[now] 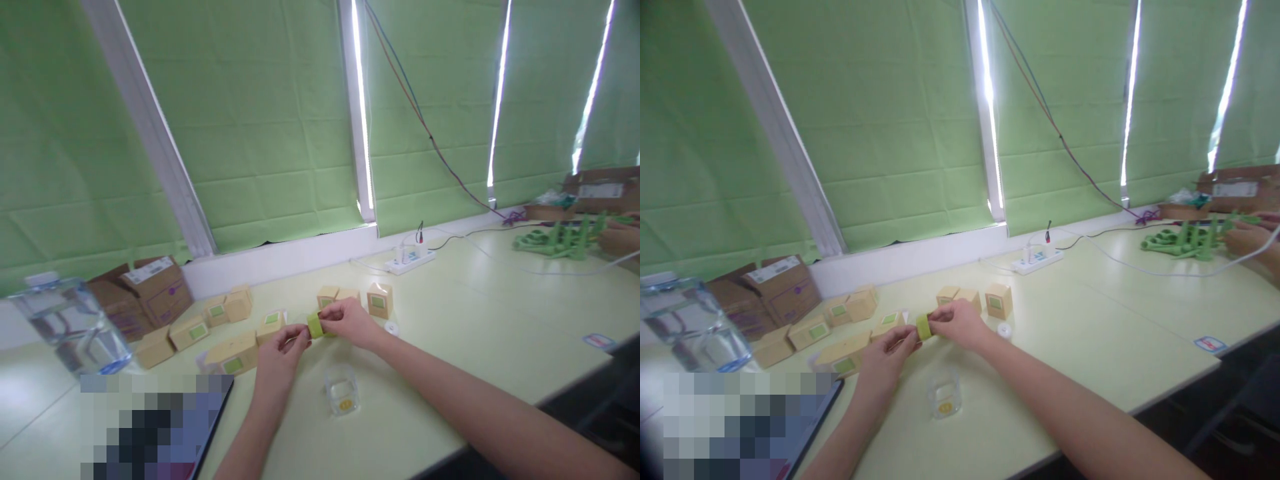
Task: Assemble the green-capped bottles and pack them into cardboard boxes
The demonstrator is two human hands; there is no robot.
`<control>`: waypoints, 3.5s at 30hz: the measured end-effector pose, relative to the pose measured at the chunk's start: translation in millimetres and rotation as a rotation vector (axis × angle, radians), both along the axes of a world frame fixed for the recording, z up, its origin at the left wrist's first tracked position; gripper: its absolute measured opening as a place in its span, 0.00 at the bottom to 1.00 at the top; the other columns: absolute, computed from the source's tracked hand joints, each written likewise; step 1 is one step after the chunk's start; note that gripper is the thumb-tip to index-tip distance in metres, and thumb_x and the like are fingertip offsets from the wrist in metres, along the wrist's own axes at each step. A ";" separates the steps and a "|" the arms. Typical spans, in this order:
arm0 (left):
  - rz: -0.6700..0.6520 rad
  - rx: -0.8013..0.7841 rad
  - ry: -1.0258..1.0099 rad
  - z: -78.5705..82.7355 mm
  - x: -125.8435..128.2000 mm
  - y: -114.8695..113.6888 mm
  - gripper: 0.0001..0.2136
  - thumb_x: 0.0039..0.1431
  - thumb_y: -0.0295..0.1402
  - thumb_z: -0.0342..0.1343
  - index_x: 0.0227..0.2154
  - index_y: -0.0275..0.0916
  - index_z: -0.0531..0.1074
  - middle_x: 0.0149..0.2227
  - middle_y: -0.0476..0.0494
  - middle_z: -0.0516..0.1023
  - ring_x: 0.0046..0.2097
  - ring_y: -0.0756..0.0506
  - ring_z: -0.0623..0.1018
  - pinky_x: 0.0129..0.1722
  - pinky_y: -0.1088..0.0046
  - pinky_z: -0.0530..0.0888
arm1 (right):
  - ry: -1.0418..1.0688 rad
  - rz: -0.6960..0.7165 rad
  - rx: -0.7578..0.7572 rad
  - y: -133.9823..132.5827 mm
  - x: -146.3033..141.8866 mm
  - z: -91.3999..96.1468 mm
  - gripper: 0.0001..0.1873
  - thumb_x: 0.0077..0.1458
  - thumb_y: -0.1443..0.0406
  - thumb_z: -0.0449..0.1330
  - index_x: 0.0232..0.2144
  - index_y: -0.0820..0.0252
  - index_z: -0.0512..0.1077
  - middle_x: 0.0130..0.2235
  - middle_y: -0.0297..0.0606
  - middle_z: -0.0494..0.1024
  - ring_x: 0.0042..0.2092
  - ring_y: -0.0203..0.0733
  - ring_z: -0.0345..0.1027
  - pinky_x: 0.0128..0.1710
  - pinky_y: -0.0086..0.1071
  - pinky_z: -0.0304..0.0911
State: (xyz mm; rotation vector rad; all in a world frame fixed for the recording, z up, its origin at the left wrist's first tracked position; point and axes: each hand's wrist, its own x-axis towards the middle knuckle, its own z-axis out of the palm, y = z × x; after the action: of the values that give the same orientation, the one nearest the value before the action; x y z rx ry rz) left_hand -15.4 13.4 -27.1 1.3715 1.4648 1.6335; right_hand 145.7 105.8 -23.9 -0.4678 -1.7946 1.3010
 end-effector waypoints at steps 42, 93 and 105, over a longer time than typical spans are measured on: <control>-0.079 0.101 -0.081 9.2 13.2 -11.2 0.20 0.41 0.31 0.71 0.39 0.36 0.75 0.42 0.39 0.83 0.45 0.41 0.82 0.50 0.62 0.77 | 0.088 0.069 -0.017 -4.5 1.6 -3.5 0.15 0.41 0.58 0.71 0.30 0.63 0.83 0.29 0.37 0.82 0.29 0.38 0.72 0.32 0.30 0.65; -0.118 -0.010 -0.177 5.0 12.7 -9.8 0.15 0.52 0.42 0.65 0.35 0.34 0.76 0.36 0.43 0.81 0.40 0.47 0.78 0.45 0.71 0.75 | 0.061 -0.082 0.199 -7.2 2.0 0.1 0.10 0.49 0.60 0.66 0.31 0.60 0.82 0.30 0.37 0.81 0.32 0.40 0.72 0.34 0.31 0.66; -0.130 0.016 0.010 4.0 13.0 -5.0 0.15 0.62 0.46 0.51 0.37 0.37 0.69 0.40 0.42 0.76 0.38 0.46 0.77 0.33 0.73 0.72 | 0.109 -0.128 0.161 -7.6 6.7 6.9 0.18 0.57 0.54 0.60 0.38 0.62 0.79 0.36 0.41 0.82 0.38 0.42 0.75 0.40 0.35 0.70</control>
State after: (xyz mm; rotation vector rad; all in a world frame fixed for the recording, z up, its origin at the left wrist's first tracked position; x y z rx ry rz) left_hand -2.4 8.4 -23.1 1.4540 1.3414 1.5618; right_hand 152.4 98.1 -17.1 -0.4076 -1.7335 1.0651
